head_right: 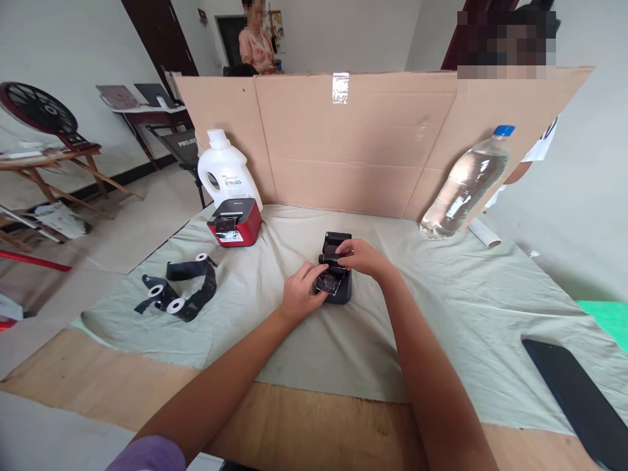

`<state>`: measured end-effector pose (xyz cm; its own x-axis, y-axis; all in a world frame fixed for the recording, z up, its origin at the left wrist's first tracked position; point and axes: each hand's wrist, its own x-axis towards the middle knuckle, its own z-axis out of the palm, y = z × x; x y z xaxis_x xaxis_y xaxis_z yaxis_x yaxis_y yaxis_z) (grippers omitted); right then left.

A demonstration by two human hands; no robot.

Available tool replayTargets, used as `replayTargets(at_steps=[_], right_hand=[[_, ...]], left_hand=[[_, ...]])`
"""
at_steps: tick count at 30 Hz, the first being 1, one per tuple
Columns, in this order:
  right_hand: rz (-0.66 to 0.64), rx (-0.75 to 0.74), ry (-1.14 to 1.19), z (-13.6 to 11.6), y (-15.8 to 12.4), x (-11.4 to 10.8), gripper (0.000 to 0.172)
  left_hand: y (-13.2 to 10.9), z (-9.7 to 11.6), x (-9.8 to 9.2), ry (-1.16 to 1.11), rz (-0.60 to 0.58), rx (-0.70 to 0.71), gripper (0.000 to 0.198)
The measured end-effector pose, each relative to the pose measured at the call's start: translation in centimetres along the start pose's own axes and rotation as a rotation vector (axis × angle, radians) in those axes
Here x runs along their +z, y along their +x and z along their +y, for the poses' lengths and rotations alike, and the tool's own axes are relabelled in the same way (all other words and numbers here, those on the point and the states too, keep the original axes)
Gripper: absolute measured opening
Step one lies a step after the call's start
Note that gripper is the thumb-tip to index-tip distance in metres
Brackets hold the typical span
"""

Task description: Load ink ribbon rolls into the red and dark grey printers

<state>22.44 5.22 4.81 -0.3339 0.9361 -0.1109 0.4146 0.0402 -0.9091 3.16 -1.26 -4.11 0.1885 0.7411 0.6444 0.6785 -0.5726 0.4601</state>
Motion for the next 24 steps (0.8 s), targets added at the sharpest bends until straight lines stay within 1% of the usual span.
replayTargets(at_steps=[4,8,10,12,17,21,24], right_hand=[[-0.029,-0.005,0.045,-0.3,-0.2,0.1,0.021],[-0.062,-0.004,0.051,-0.9,-0.6,0.7,0.02],[-0.071,-0.001,0.044,-1.1,-0.9,0.7,0.019],[-0.071,-0.002,0.057,-1.3,-1.1,0.7,0.019],[-0.072,-0.008,0.072,-1.5,-1.6,1.0,0.02],[-0.062,-0.011,0.06,-1.3,-1.6,1.3,0.02],[-0.065,-0.023,0.062,-1.2,-1.6,1.4,0.021]], left_hand=[[0.3,-0.1,-0.1,-0.109,0.025,-0.143,0.06],[0.3,-0.2,0.0,-0.131,0.079,-0.177,0.052],[0.3,-0.2,0.0,-0.117,0.113,-0.2,0.054],[0.2,-0.1,-0.1,-0.118,0.108,-0.192,0.057],[0.0,-0.2,-0.2,-0.157,0.07,-0.126,0.057],[-0.1,-0.5,0.1,-0.178,0.075,-0.094,0.061],[-0.2,-0.7,0.3,-0.211,0.053,-0.053,0.061]])
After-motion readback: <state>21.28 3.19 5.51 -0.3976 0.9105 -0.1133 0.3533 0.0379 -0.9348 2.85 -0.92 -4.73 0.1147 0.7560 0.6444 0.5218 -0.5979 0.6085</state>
